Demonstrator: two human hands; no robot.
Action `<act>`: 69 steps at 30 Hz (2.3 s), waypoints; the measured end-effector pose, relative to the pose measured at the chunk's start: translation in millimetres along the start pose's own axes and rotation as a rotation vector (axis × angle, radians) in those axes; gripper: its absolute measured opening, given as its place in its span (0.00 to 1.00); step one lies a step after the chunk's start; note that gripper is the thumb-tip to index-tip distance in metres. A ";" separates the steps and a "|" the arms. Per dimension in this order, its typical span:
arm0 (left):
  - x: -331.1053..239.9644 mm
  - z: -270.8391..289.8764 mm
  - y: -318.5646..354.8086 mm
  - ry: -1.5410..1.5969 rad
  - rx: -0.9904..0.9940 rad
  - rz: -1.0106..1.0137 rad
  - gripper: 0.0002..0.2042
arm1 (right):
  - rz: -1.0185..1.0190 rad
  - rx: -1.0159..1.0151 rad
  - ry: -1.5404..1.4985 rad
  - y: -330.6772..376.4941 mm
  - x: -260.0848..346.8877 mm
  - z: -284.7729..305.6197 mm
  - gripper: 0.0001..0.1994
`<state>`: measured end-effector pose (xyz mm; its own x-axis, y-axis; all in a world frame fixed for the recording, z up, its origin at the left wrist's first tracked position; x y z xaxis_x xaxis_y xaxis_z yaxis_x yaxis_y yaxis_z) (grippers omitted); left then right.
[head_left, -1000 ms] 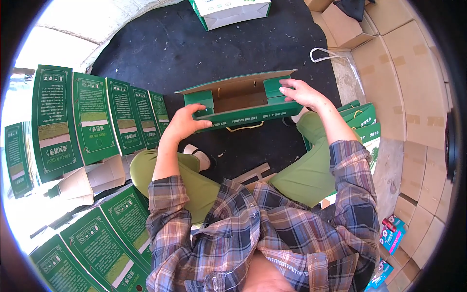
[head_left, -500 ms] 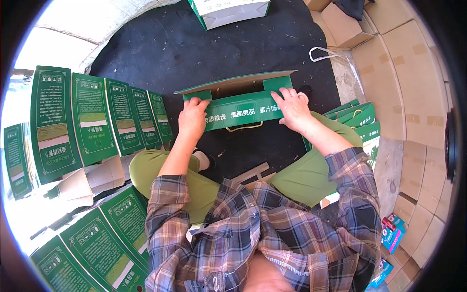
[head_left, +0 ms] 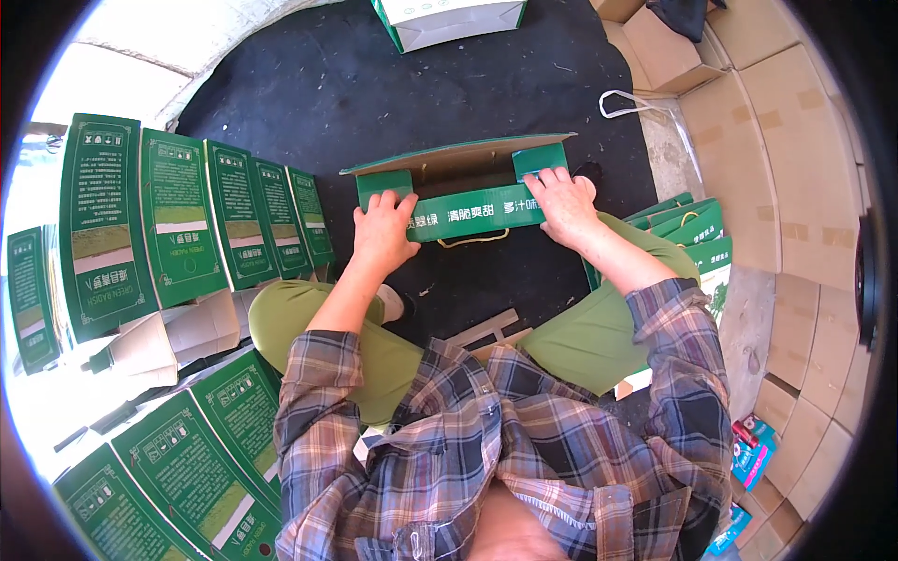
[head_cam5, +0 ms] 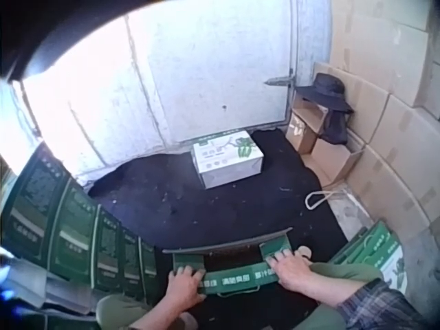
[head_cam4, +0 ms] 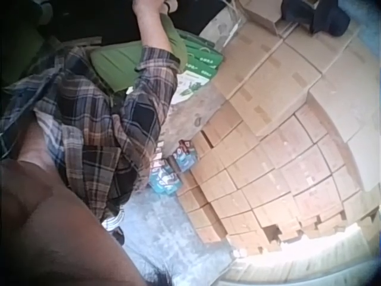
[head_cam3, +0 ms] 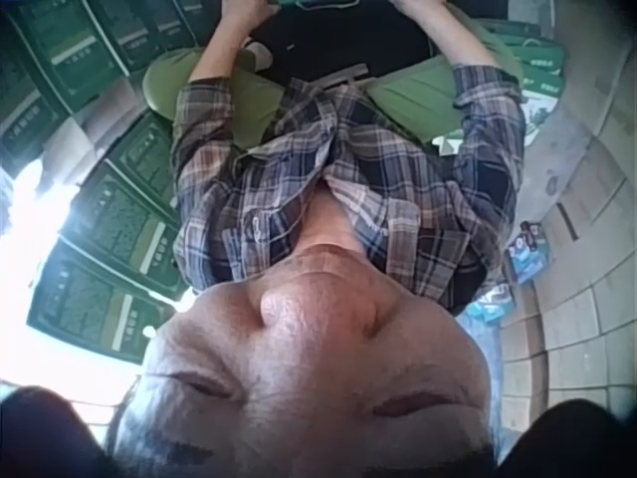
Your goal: The person takes flat cardboard blanks from a pile, folds them into boxes by hand, and stacks the assembled boxes onto a stack.
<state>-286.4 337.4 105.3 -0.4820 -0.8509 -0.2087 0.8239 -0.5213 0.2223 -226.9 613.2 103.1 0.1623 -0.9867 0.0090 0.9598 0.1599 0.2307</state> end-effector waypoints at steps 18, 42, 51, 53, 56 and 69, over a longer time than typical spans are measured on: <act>8.4 -26.1 4.9 0.022 -0.121 -0.013 0.45 | 0.048 0.122 -0.070 1.0 7.6 -5.6 0.42; -11.3 -19.8 -4.9 0.639 -0.052 0.186 0.33 | -0.108 -0.160 -0.397 -19.4 -45.7 43.8 0.30; -21.0 31.4 7.6 1.290 -0.174 0.275 0.29 | -0.271 -0.574 -0.830 -11.7 -139.3 56.8 0.20; -22.8 58.2 13.1 1.427 -0.414 0.216 0.34 | -0.317 -0.622 -0.979 -14.6 -145.7 58.5 0.18; -33.0 136.1 34.1 1.540 -0.522 0.108 0.33 | -0.319 -0.659 -1.067 -11.0 -147.2 63.4 0.17; 74.7 394.9 166.6 1.394 -1.354 -0.240 0.19 | -0.153 -0.376 -1.009 -12.7 -92.4 78.8 0.18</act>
<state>-302.8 161.4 502.8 -0.6260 0.2088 -0.7514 0.7630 0.3628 -0.5349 -272.2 700.1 176.0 -0.0627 -0.5388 0.8401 0.9904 -0.1372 -0.0141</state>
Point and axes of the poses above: each hand's wrist, its own y-axis away from the middle knuckle, its own z-axis out of the back of the hand, x = y × z, the point moved 2 cm from there along -y, towards the middle knuckle, and after that the axes turned 1 degree about z, right-handed, at the moved point
